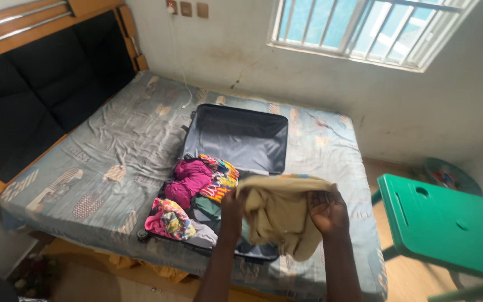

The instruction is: The person removes various pieces of clothing from a suitcase on a bed and places them into a laundry basket on the floor by hand.

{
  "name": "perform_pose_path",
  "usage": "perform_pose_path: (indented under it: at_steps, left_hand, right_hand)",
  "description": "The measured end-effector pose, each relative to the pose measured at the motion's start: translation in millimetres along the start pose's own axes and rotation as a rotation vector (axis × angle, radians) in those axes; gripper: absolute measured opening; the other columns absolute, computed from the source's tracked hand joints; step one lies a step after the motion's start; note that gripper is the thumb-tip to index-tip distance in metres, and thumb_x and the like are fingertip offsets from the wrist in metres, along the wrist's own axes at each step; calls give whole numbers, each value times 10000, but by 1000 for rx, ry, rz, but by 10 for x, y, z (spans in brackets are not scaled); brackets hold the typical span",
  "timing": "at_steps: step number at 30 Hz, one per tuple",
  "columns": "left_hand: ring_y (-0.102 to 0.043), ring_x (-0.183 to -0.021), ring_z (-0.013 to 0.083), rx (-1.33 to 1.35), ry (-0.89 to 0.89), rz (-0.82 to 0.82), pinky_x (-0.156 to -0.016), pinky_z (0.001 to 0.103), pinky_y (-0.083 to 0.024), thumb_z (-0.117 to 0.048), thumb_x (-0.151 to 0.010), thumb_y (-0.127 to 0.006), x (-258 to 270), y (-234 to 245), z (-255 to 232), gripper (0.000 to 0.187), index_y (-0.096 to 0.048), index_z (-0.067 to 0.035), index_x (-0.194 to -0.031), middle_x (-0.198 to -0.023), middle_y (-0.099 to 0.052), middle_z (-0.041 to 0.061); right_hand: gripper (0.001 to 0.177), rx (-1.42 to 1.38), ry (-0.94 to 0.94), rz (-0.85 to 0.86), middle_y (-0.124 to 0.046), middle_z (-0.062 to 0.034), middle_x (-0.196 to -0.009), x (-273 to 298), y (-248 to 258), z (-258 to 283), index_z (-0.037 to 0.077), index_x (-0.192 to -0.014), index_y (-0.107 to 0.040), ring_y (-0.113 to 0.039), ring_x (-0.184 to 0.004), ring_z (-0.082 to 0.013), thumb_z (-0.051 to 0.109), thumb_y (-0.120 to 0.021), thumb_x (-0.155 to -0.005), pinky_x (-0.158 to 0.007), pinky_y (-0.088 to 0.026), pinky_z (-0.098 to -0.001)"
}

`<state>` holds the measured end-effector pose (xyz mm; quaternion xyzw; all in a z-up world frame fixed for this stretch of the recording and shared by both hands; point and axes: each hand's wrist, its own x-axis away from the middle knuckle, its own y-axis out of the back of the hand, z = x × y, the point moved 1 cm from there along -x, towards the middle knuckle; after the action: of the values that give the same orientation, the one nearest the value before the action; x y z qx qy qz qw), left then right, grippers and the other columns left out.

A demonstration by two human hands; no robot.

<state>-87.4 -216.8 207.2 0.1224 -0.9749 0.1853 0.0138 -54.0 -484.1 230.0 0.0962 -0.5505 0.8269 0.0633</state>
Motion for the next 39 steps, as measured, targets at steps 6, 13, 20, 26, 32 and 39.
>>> perform_pose_path:
  at_steps: [6,13,20,26,32,39]
  left_hand:
    - [-653,-693,114,25,-49,147,-646,294,-545,-176,-917,-696,38,-551,-1031,228,-763,25,-1000,-820,-730,60]
    - [-701,-824,180,578,122,318,-770,328,-583,-127,-953,-659,-527,-574,-1150,226,-707,48,-1087,-946,-727,95]
    - [-618,-1077,195,712,-75,439,-991,390,-509,-251,-1036,-663,-1314,222,-1204,310,-595,-58,-1269,-1118,-643,46]
    - [-571,-995,111,-111,50,309,-917,322,-441,-574,-925,-612,-1340,1112,-377,620,-627,-80,-1300,-1050,-635,-19]
    - [-514,-761,143,-285,311,314,-671,326,-425,-607,-982,-582,-1314,1385,350,639,-650,6,-1148,-857,-536,56]
    - [-484,-677,230,39,224,197,-556,402,-358,-451,-1112,-584,-1821,1359,-311,515,-685,29,-1268,-895,-596,108]
  right_hand:
    - [534,748,161,27,-665,-126,-1209,405,-183,-484,32,-1320,-543,-629,-1168,-285,209,-737,-855,-1002,-514,-448]
    - [679,1694,955,311,-732,-173,-1183,52,-262,-1139,-17,-1354,-591,-662,-1133,-308,126,-820,-731,-953,-428,-499]
    - [368,1102,317,244,-595,-103,-803,-761,-346,-1276,-94,-1091,-725,-514,-649,-143,265,-663,-1136,-550,-419,-314]
    - [489,301,4,302,-722,-140,-1122,-554,-1249,-1298,17,-1224,-611,-725,-977,-260,433,-446,-1025,-845,-608,-412]
    - [503,455,113,195,-692,-150,-1227,-588,-1453,-1505,-39,-1339,-565,-700,-1090,-253,363,-450,-1059,-943,-586,-387]
    - [494,827,306,21,-713,-197,-1070,-871,-918,-1172,-95,-1250,-667,-682,-904,-248,354,-517,-1107,-804,-566,-362]
